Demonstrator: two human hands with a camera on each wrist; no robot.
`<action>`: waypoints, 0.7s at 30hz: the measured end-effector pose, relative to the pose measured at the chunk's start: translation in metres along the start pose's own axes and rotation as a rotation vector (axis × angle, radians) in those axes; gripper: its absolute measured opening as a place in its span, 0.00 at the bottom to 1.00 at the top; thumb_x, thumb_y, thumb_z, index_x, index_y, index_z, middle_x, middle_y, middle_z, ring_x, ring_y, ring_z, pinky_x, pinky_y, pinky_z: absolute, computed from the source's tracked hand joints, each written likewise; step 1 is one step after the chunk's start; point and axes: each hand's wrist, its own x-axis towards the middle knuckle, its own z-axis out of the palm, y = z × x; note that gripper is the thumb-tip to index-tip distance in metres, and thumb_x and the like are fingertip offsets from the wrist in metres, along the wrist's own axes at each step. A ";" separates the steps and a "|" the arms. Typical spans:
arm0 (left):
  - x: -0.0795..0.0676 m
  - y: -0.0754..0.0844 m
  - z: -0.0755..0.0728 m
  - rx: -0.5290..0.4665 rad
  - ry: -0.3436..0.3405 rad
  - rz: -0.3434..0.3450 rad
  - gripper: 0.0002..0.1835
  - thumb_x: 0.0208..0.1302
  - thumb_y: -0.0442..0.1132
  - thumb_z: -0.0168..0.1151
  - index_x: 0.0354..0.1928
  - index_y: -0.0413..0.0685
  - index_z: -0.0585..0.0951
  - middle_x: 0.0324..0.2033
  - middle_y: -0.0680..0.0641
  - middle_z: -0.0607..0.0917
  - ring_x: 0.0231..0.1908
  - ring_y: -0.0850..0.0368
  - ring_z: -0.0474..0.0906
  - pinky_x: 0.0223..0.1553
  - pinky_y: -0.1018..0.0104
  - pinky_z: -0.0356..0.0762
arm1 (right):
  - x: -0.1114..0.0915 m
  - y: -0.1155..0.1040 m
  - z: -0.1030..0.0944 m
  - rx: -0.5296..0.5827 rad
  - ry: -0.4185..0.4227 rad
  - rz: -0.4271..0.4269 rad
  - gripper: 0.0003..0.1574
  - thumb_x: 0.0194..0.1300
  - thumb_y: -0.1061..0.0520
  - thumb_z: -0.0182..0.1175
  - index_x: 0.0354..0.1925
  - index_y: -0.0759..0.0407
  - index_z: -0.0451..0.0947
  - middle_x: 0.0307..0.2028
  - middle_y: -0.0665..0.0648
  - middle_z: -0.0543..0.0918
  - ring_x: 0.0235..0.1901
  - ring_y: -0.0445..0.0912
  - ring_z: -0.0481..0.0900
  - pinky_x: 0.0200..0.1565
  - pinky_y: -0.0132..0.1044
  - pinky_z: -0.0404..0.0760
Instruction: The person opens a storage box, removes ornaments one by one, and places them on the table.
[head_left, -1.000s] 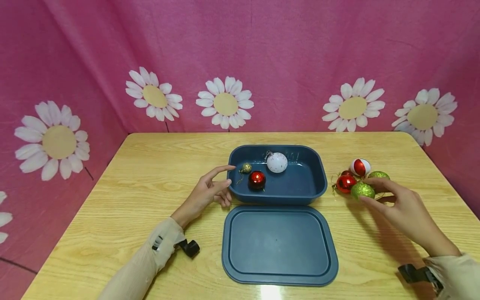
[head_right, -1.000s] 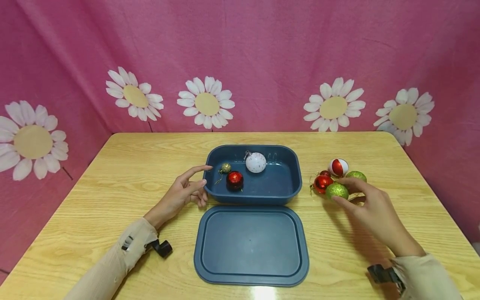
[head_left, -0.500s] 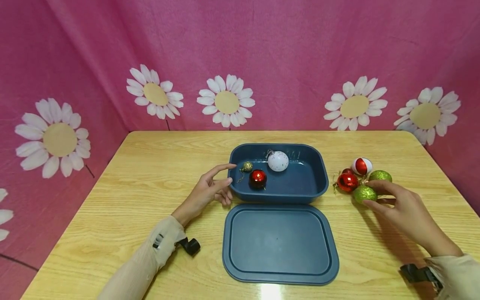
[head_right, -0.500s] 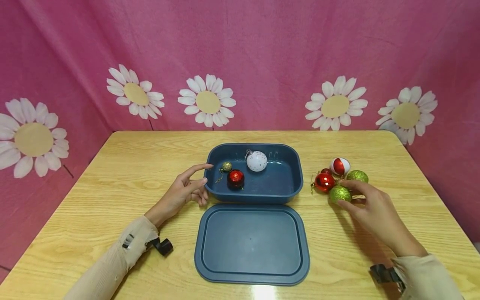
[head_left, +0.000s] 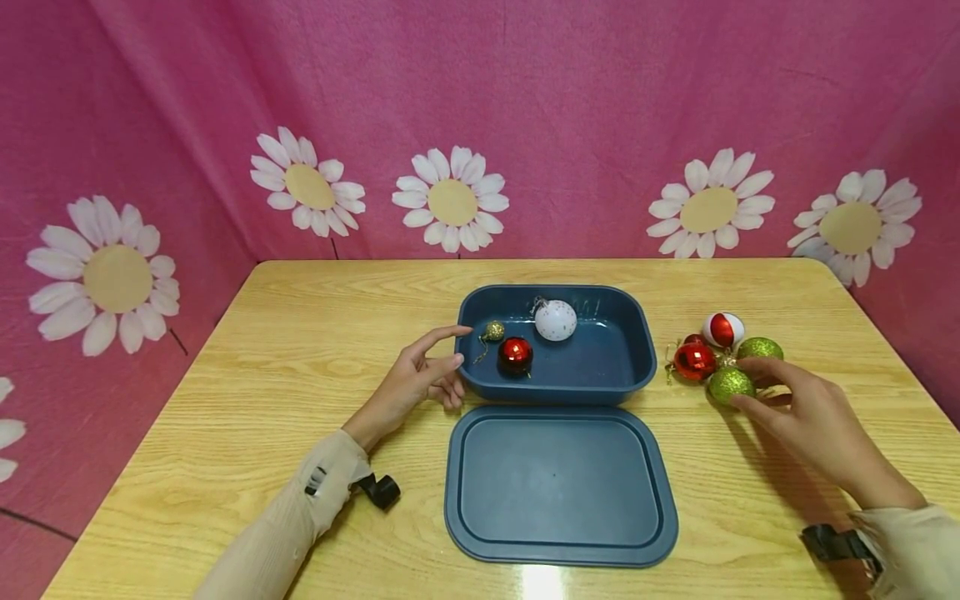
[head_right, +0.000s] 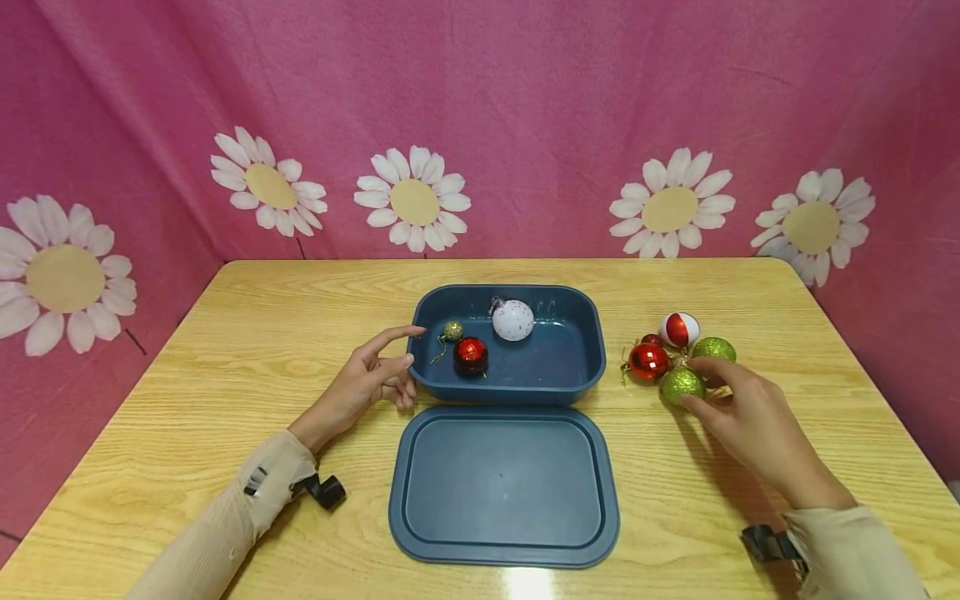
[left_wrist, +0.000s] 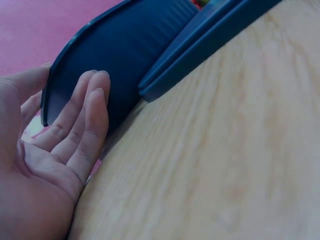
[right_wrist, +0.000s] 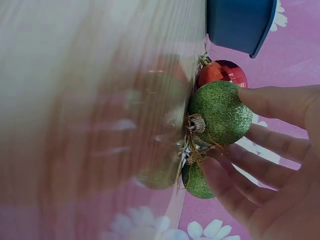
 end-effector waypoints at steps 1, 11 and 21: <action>0.000 0.000 0.000 -0.001 0.000 0.000 0.24 0.76 0.39 0.55 0.71 0.51 0.68 0.25 0.38 0.85 0.24 0.49 0.83 0.28 0.60 0.85 | 0.000 0.000 0.000 -0.001 0.003 -0.001 0.27 0.55 0.62 0.75 0.53 0.65 0.79 0.40 0.65 0.85 0.38 0.18 0.69 0.33 0.13 0.74; 0.000 0.001 -0.002 0.005 -0.005 0.010 0.25 0.76 0.39 0.55 0.71 0.49 0.67 0.25 0.38 0.85 0.24 0.48 0.83 0.27 0.60 0.85 | 0.001 -0.005 -0.004 -0.002 0.032 -0.029 0.25 0.58 0.61 0.73 0.54 0.64 0.79 0.44 0.67 0.85 0.38 0.21 0.73 0.34 0.13 0.73; 0.000 0.001 0.001 -0.004 0.003 0.008 0.26 0.75 0.39 0.56 0.72 0.49 0.67 0.25 0.39 0.85 0.23 0.48 0.83 0.27 0.60 0.85 | 0.004 -0.027 -0.006 -0.061 0.134 -0.118 0.26 0.55 0.66 0.73 0.53 0.59 0.81 0.45 0.61 0.85 0.39 0.22 0.71 0.33 0.17 0.69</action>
